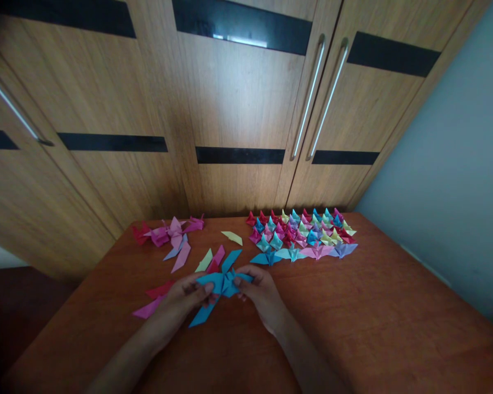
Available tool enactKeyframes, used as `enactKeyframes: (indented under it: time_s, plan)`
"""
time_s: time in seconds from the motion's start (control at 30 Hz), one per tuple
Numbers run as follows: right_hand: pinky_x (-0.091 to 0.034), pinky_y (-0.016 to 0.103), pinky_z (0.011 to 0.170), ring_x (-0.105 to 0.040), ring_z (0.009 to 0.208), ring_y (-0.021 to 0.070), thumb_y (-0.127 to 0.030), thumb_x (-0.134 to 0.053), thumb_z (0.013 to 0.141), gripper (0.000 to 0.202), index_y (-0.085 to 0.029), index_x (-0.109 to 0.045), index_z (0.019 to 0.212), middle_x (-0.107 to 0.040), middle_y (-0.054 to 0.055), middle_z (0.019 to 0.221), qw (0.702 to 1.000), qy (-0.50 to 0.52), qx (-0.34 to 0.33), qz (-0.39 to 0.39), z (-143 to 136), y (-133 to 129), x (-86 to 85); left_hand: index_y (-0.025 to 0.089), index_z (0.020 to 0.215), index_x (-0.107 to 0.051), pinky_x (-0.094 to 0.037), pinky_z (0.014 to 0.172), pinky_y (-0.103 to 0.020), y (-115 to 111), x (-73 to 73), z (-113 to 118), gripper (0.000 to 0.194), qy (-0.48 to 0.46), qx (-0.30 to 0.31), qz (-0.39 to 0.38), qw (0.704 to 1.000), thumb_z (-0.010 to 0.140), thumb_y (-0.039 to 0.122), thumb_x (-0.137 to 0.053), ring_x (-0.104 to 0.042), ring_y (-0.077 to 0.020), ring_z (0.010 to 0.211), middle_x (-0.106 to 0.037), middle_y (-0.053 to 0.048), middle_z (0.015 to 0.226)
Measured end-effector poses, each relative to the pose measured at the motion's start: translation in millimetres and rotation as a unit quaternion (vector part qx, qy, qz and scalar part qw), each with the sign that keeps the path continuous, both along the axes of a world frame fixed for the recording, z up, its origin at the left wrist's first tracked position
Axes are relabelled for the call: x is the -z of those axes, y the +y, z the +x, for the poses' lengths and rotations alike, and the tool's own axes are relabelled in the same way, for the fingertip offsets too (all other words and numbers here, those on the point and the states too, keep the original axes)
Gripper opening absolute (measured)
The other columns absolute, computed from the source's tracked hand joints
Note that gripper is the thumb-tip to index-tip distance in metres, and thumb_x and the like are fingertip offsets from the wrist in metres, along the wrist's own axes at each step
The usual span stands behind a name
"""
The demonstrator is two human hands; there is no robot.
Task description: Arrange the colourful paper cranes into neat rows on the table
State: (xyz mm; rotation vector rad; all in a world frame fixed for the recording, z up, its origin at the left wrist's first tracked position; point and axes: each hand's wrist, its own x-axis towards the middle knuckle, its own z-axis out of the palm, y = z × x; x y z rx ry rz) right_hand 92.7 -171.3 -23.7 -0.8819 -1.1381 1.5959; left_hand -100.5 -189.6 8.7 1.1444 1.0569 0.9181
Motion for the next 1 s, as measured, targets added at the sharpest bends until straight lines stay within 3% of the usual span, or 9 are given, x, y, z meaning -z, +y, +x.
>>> enactKeyframes:
  time_s: [0.13,0.47,0.57,0.73,1.0]
  plan:
    - [-0.039,0.020,0.051,-0.050,0.056,0.0095,-0.042,-0.073,0.071,0.028,-0.017,-0.067,0.082,-0.060,-0.001,0.066,1.000,-0.029,0.003,0.009,0.1,0.3,0.1,0.018,0.092,-0.067,-0.044,0.064,-0.025,1.1,-3.3,-3.1,0.031,-0.001,-0.027,0.004,1.000,0.072,0.042,-0.070,-0.058,-0.0156,0.070,-0.067,-0.001,0.076]
    - [-0.039,0.020,0.052,-0.053,0.058,0.0096,-0.038,-0.074,0.071,0.024,-0.018,-0.068,0.083,-0.063,-0.001,0.068,1.000,-0.026,-0.007,0.006,-1.0,0.1,2.1,0.015,0.090,-0.070,-0.042,0.062,-0.023,-1.6,0.6,-3.9,0.024,-0.026,0.042,-0.021,0.999,0.078,0.036,-0.067,-0.059,-0.0145,0.067,-0.069,-0.003,0.073]
    - [-0.039,0.020,0.053,-0.053,0.058,0.0096,-0.039,-0.072,0.072,0.025,-0.017,-0.068,0.083,-0.063,0.000,0.069,1.000,-0.023,-0.020,0.003,-0.6,-0.5,0.3,0.016,0.092,-0.069,-0.043,0.064,-0.024,-1.2,1.1,-4.4,0.025,-0.045,0.027,-0.029,0.998,0.079,0.037,-0.065,-0.058,-0.0144,0.069,-0.067,-0.003,0.076]
    - [-0.040,0.021,0.053,-0.053,0.058,0.0102,-0.043,-0.070,0.074,0.028,-0.016,-0.069,0.085,-0.063,0.001,0.067,0.999,-0.025,-0.024,0.003,0.7,-0.2,-0.2,0.017,0.085,-0.067,-0.043,0.065,-0.025,3.8,3.9,-4.4,0.026,0.007,-0.014,-0.013,1.000,0.072,0.039,-0.071,-0.057,-0.0156,0.070,-0.066,-0.002,0.074]
    - [-0.040,0.021,0.054,-0.055,0.061,0.0106,-0.042,-0.068,0.076,0.030,-0.016,-0.071,0.091,-0.066,0.002,0.073,0.999,-0.019,-0.048,0.000,1.8,-1.3,0.4,0.016,0.081,-0.065,-0.044,0.071,-0.028,-0.2,-1.4,-2.1,0.025,0.004,-0.018,-0.018,1.000,0.072,0.039,-0.071,-0.058,-0.0172,0.076,-0.065,-0.002,0.079]
